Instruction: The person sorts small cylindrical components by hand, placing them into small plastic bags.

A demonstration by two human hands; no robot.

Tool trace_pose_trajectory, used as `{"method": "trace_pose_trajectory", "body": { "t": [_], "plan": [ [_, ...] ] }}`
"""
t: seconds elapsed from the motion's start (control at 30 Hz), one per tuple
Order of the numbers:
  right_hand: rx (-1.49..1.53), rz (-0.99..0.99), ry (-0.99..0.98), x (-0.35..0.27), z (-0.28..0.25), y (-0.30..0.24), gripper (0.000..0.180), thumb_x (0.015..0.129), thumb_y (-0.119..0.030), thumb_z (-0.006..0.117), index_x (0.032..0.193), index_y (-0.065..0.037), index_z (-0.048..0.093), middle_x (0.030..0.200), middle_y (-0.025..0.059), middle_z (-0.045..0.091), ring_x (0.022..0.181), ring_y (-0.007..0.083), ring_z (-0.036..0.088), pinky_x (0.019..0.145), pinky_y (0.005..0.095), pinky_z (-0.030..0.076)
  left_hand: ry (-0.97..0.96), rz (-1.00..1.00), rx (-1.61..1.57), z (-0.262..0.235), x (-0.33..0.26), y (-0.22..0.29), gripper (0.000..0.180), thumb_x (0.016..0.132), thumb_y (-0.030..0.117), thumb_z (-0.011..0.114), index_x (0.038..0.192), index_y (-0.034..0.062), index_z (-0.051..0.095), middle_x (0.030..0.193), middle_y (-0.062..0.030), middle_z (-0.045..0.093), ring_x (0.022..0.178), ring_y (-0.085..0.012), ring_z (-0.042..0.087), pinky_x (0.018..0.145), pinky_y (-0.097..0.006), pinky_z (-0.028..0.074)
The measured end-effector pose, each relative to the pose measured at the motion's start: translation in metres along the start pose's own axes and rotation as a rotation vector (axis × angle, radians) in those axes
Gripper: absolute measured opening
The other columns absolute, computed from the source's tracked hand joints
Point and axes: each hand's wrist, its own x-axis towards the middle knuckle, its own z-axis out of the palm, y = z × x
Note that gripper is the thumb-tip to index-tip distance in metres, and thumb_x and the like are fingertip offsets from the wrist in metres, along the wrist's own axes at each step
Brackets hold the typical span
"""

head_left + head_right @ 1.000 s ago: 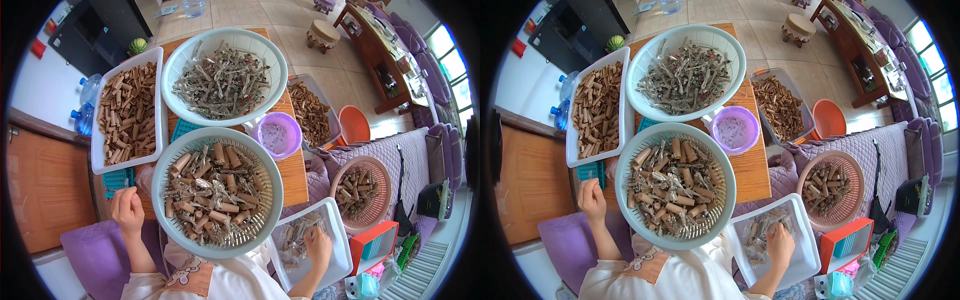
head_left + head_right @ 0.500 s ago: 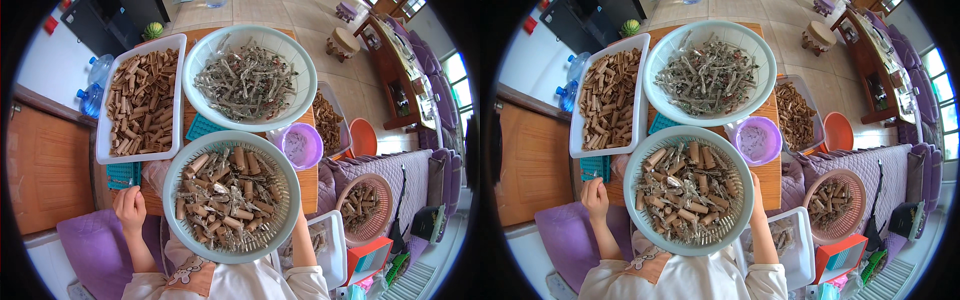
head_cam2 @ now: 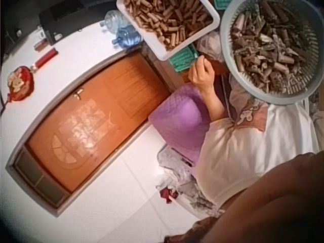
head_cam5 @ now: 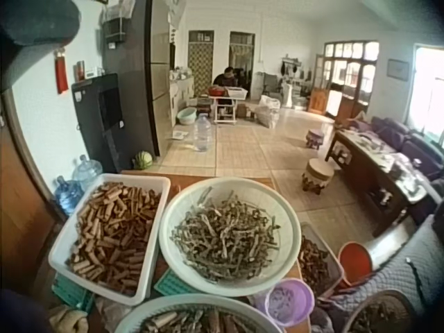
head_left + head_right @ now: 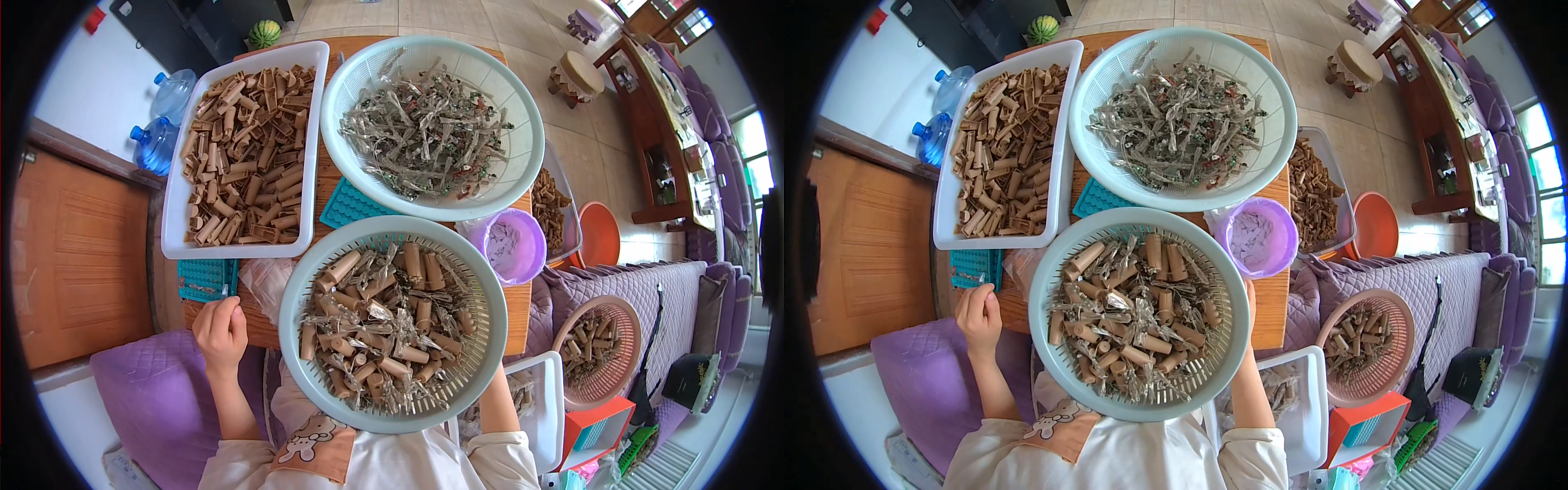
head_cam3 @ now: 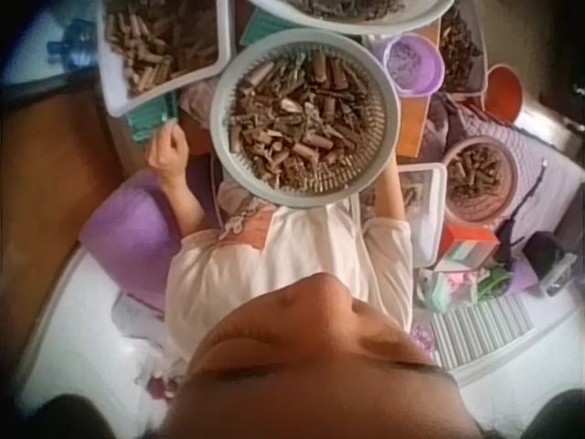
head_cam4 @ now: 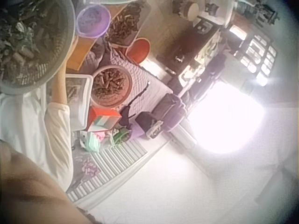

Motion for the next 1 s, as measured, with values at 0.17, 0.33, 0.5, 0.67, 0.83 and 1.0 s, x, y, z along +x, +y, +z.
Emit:
{"method": "trace_pose_trajectory", "body": {
  "t": [0.17, 0.33, 0.5, 0.67, 0.83, 1.0],
  "plan": [
    [0.037, 0.008, -0.02, 0.011, 0.009, -0.01, 0.026, 0.075, -0.006, 0.056, 0.099, 0.002, 0.055, 0.089, 0.0129, 0.055, 0.075, 0.023, 0.054, 0.066, 0.0329, 0.045, 0.002, -0.006, 0.022, -0.002, -0.005, -0.005, 0.006, 0.075, 0.002, 0.055, 0.081, 0.0007, 0.057, 0.065, -0.0099, 0.055, 0.056, -0.0242, 0.054, 0.049, -0.033, 0.042],
    [0.072, 0.014, -0.028, 0.006, -0.001, -0.009, 0.025, 0.075, -0.006, 0.056, 0.099, 0.002, 0.055, 0.089, 0.0131, 0.055, 0.074, 0.0231, 0.054, 0.065, 0.0328, 0.045, -0.003, -0.028, -0.016, -0.002, -0.006, -0.005, 0.007, 0.074, 0.003, 0.055, 0.081, 0.0012, 0.057, 0.065, -0.0099, 0.055, 0.056, -0.0247, 0.054, 0.049, -0.034, 0.042],
    [0.126, 0.009, -0.052, -0.007, -0.008, -0.01, 0.025, 0.074, -0.005, 0.056, 0.099, 0.002, 0.056, 0.09, 0.0133, 0.055, 0.074, 0.0232, 0.055, 0.065, 0.0328, 0.045, -0.004, -0.095, -0.02, -0.004, -0.011, -0.002, 0.013, 0.074, 0.012, 0.059, 0.081, 0.001, 0.056, 0.062, -0.0105, 0.054, 0.054, -0.0227, 0.054, 0.048, -0.033, 0.042],
    [0.157, 0.034, -0.057, -0.007, -0.01, -0.011, 0.025, 0.074, -0.005, 0.056, 0.099, 0.002, 0.056, 0.09, 0.0135, 0.055, 0.074, 0.0233, 0.055, 0.065, 0.0328, 0.045, -0.562, -0.719, -0.708, -0.002, -0.032, 0.026, 0.05, 0.073, 0.05, 0.061, 0.083, 0.0008, 0.057, 0.058, -0.0057, 0.05, 0.052, -0.0109, 0.049, 0.049, -0.027, 0.04],
    [0.146, 0.103, -0.033, -0.011, -0.019, -0.015, 0.025, 0.074, -0.004, 0.056, 0.098, 0.002, 0.056, 0.091, 0.0137, 0.055, 0.073, 0.0234, 0.055, 0.065, 0.0328, 0.045, -0.756, -0.973, -1.332, 0.019, -0.045, 0.047, 0.052, 0.077, 0.035, 0.064, 0.109, -0.0016, 0.048, 0.094, -0.0034, 0.054, 0.087, -0.0137, 0.049, 0.075, -0.026, 0.039],
    [0.168, 0.156, -0.023, 0.001, -0.016, -0.024, 0.025, 0.074, -0.004, 0.056, 0.098, 0.002, 0.056, 0.091, 0.0139, 0.055, 0.073, 0.0234, 0.055, 0.064, 0.0328, 0.045, -0.81, -1.132, -1.384, 0.017, -0.049, 0.048, 0.053, 0.071, 0.022, 0.066, 0.116, -0.0003, 0.046, 0.1, -0.0075, 0.056, 0.093, -0.0179, 0.054, 0.082, -0.03, 0.042]
  ]
}}
